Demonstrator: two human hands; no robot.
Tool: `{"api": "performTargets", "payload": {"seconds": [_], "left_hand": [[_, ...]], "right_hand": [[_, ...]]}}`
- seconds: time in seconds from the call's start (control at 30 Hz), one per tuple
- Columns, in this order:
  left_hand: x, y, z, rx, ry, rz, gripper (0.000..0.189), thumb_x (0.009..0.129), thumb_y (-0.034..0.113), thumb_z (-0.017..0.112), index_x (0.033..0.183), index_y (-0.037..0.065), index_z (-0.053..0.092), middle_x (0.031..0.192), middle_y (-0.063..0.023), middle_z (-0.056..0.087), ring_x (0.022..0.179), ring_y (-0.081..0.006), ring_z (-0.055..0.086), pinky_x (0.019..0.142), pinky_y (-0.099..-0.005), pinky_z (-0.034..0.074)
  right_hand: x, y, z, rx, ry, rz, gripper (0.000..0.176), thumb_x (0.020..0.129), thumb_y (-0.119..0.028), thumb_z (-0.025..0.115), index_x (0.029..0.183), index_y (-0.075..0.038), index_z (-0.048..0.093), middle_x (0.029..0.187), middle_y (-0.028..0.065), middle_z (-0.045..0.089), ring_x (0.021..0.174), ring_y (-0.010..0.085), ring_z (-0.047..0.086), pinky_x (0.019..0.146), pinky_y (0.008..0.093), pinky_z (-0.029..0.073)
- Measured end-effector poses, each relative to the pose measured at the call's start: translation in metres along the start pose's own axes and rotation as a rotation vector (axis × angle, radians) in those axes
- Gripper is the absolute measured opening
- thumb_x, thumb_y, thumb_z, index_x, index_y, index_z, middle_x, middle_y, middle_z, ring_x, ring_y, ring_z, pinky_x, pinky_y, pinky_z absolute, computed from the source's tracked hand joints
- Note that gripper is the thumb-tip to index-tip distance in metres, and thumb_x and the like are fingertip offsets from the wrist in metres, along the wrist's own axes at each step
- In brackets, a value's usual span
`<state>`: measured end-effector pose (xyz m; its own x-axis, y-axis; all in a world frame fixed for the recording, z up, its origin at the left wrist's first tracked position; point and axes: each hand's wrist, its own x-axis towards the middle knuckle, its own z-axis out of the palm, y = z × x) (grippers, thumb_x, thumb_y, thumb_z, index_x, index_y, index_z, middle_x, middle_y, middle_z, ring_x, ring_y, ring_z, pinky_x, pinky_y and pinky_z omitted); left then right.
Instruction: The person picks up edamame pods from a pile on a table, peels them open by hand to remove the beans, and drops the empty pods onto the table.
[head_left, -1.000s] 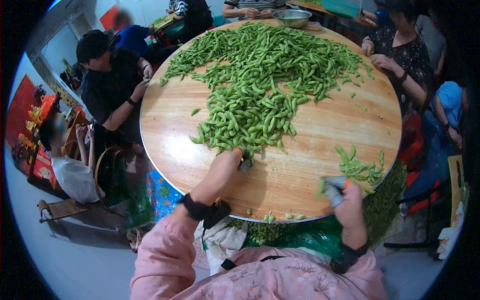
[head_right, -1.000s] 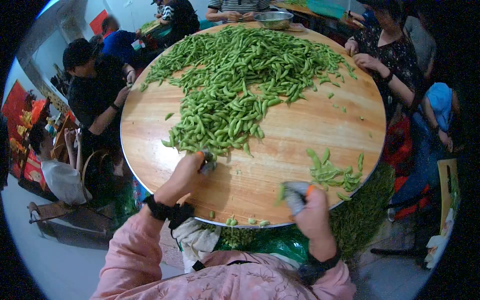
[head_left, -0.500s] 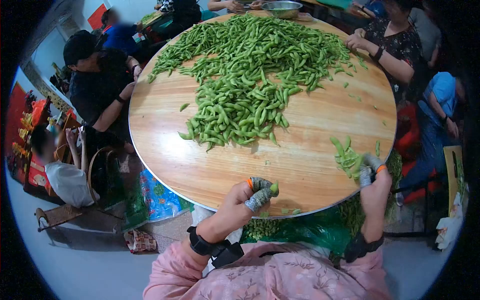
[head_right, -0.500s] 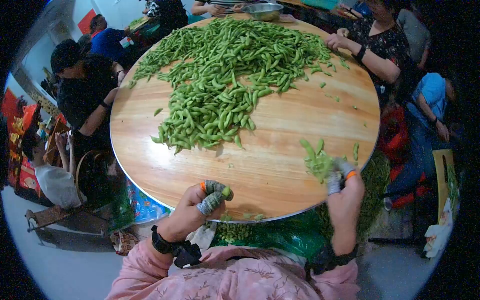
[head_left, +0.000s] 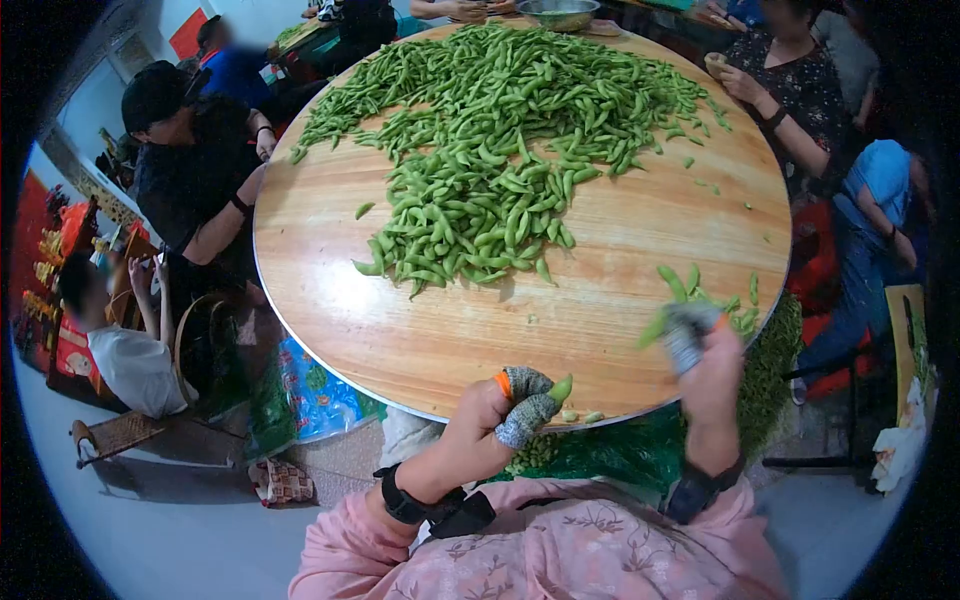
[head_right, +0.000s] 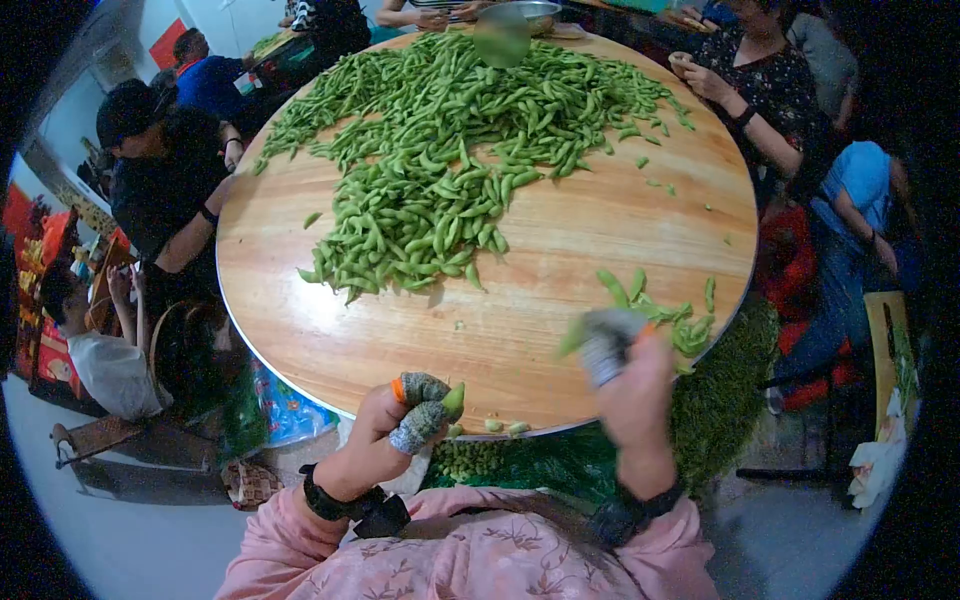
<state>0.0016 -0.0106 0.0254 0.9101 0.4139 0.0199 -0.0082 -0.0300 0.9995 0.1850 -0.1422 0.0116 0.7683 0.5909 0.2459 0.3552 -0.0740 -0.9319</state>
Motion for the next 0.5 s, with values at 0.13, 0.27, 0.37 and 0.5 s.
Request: {"api": "performTargets", "payload": {"seconds": [0.13, 0.27, 0.37, 0.5], "left_hand": [[0.0, -0.001, 0.002, -0.134, 0.001, -0.054, 0.012, 0.082, 0.017, 0.05, 0.081, 0.004, 0.051, 0.068, 0.0037, 0.048, 0.057, -0.0042, 0.044, 0.051, -0.0177, 0.035], [0.006, -0.005, 0.006, -0.158, -0.028, -0.079, 0.014, 0.082, 0.018, 0.051, 0.083, 0.005, 0.051, 0.069, 0.0031, 0.05, 0.057, -0.004, 0.043, 0.05, -0.0177, 0.035], [0.008, -0.002, 0.01, -0.217, 0.002, -0.104, 0.015, 0.082, 0.019, 0.051, 0.084, 0.004, 0.051, 0.07, 0.003, 0.049, 0.056, -0.0039, 0.042, 0.05, -0.0178, 0.034], [0.006, -0.005, 0.01, -0.285, 0.031, -0.146, 0.016, 0.082, 0.021, 0.051, 0.083, 0.005, 0.051, 0.068, 0.0034, 0.048, 0.056, -0.0039, 0.042, 0.05, -0.0178, 0.035]], "right_hand": [[0.021, 0.031, -0.054, -0.4, 0.252, -0.03, 0.021, 0.073, 0.002, 0.051, 0.094, 0.003, 0.054, 0.083, 0.0077, 0.058, 0.073, 0.0126, 0.053, 0.067, 0.0257, 0.043], [0.012, 0.02, -0.046, -0.66, 0.233, 0.069, 0.022, 0.072, 0.0, 0.052, 0.093, 0.002, 0.055, 0.076, 0.0098, 0.058, 0.068, 0.0165, 0.055, 0.065, 0.0273, 0.043], [0.015, 0.031, -0.031, -0.367, 0.128, 0.024, 0.02, 0.071, 0.0, 0.051, 0.09, 0.0, 0.057, 0.072, 0.0115, 0.057, 0.064, 0.0207, 0.055, 0.06, 0.0281, 0.043], [0.029, 0.034, -0.017, -0.534, 0.008, -0.13, 0.015, 0.069, -0.002, 0.051, 0.081, -0.001, 0.06, 0.071, 0.0113, 0.057, 0.063, 0.0148, 0.053, 0.06, 0.0298, 0.043]]}}
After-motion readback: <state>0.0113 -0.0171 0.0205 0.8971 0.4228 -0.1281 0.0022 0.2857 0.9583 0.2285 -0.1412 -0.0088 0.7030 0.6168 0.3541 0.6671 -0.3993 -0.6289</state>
